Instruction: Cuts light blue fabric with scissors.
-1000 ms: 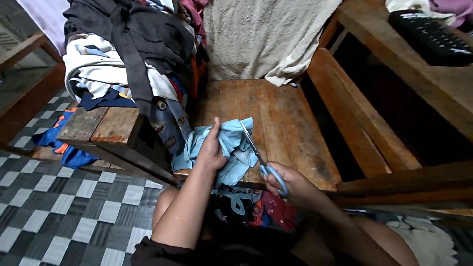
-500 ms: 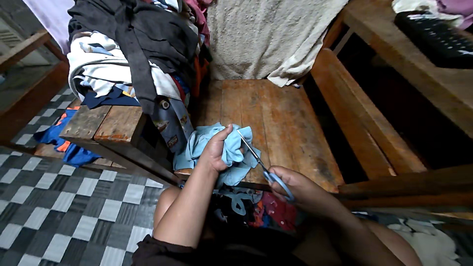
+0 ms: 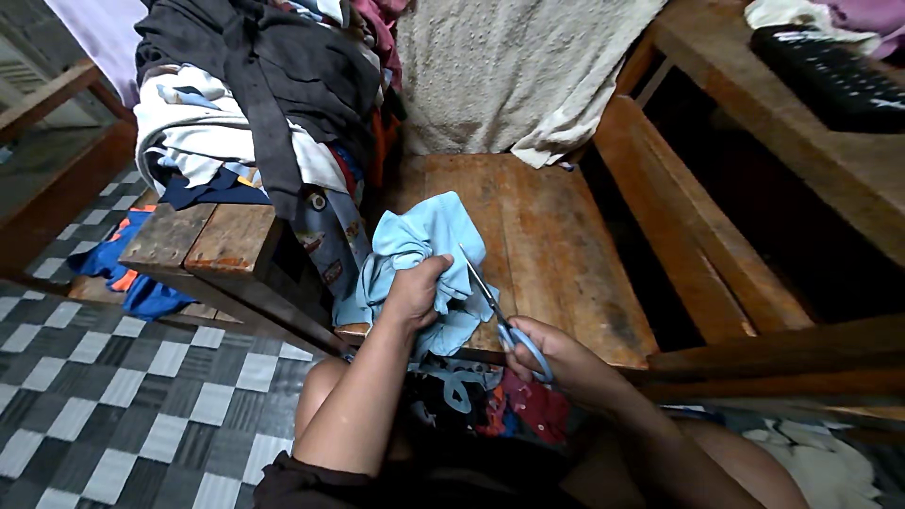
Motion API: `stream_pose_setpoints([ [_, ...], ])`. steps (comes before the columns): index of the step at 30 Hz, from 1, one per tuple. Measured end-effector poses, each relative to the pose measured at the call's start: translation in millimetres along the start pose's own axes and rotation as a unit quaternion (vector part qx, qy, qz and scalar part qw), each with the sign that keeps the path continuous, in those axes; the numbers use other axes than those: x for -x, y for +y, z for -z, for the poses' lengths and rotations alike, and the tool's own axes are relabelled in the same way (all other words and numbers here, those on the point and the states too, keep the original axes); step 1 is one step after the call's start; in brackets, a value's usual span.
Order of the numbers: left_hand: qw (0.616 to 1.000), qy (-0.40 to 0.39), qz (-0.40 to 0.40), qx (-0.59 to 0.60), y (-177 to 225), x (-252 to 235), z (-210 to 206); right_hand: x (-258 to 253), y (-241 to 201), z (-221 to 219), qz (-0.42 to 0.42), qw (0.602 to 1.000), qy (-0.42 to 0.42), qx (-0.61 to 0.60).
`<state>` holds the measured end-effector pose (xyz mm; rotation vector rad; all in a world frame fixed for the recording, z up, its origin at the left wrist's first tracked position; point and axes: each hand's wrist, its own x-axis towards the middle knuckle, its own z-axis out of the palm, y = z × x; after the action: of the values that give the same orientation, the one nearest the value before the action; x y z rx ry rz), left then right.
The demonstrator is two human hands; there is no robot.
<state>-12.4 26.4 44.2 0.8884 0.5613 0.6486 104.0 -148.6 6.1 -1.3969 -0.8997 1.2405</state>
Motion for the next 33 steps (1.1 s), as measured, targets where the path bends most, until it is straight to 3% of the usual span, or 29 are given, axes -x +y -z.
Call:
stream_pose_setpoints([
  [6,0.998,-0.055,0.019,-0.014,-1,5,-1,-5,10,-5,0.058,0.997,-0.006,-0.044],
  [14,0.994,-0.106,0.032,-0.005,-10,-1,4,-6,7,-9,0.066,0.997,0.010,-0.043],
  [19,0.997,-0.070,0.032,-0.013,-4,3,-2,-5,5,-10,0.051,0.997,0.015,-0.050],
  [27,0.993,-0.114,0.036,-0.004,-10,-1,2,-6,5,-10,0.050,0.997,0.024,-0.060],
  [33,0.994,-0.103,0.034,-0.004,-8,1,0,-6,6,-13,0.059,0.995,0.024,-0.071],
])
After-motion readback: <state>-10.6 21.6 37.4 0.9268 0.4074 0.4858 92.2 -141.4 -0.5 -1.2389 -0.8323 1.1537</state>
